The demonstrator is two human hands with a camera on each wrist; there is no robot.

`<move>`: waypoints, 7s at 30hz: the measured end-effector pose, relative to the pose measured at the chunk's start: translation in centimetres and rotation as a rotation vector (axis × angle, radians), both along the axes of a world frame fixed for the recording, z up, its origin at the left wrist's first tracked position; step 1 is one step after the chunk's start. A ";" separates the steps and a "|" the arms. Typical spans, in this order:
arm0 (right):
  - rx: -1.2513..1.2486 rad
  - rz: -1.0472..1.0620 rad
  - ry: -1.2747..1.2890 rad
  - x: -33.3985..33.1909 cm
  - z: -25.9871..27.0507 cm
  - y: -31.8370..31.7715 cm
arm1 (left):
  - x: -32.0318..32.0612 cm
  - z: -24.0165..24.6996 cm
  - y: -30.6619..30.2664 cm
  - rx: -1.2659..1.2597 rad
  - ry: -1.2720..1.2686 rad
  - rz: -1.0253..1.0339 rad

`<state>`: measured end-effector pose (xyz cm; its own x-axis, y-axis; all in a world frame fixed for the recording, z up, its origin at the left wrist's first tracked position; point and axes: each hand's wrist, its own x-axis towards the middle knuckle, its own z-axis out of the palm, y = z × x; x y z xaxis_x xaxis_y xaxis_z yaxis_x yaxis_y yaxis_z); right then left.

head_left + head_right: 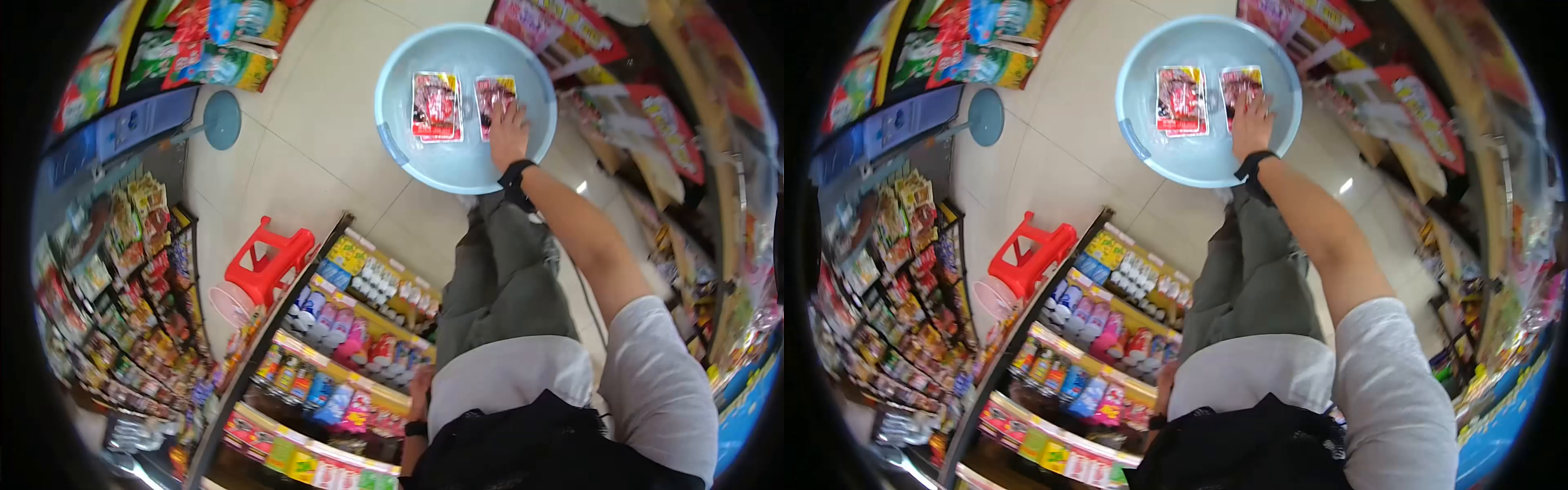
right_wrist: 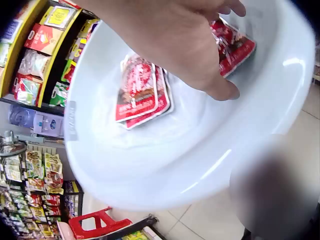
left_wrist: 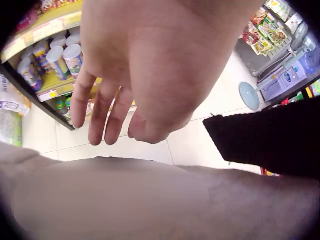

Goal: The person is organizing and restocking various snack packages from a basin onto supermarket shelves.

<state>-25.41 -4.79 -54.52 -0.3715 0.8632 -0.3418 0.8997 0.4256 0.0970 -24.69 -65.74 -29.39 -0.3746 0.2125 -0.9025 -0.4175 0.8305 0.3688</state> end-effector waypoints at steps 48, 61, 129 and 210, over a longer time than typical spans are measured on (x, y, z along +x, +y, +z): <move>-0.271 -1.753 1.533 -11.4 -1.9 -3.0 | -34.5 -1.4 20.2 -0.030 -0.102 -0.181; -0.361 -1.018 1.383 -8.6 12.1 -6.3 | -34.5 0.8 25.5 0.247 -0.055 -0.029; 0.720 -0.796 0.548 57.0 71.6 24.3 | 14.5 22.1 73.8 0.953 -0.562 -1.019; -0.494 -1.723 1.089 48.1 20.7 -40.0 | 1.1 2.4 33.6 0.261 -0.034 -0.818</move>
<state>22.66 -44.76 -33.78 0.3574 0.3978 -0.8450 -0.0807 -0.8882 -0.4523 -23.62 -32.18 -27.04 0.0135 0.6066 -0.7949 0.2608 0.7654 0.5884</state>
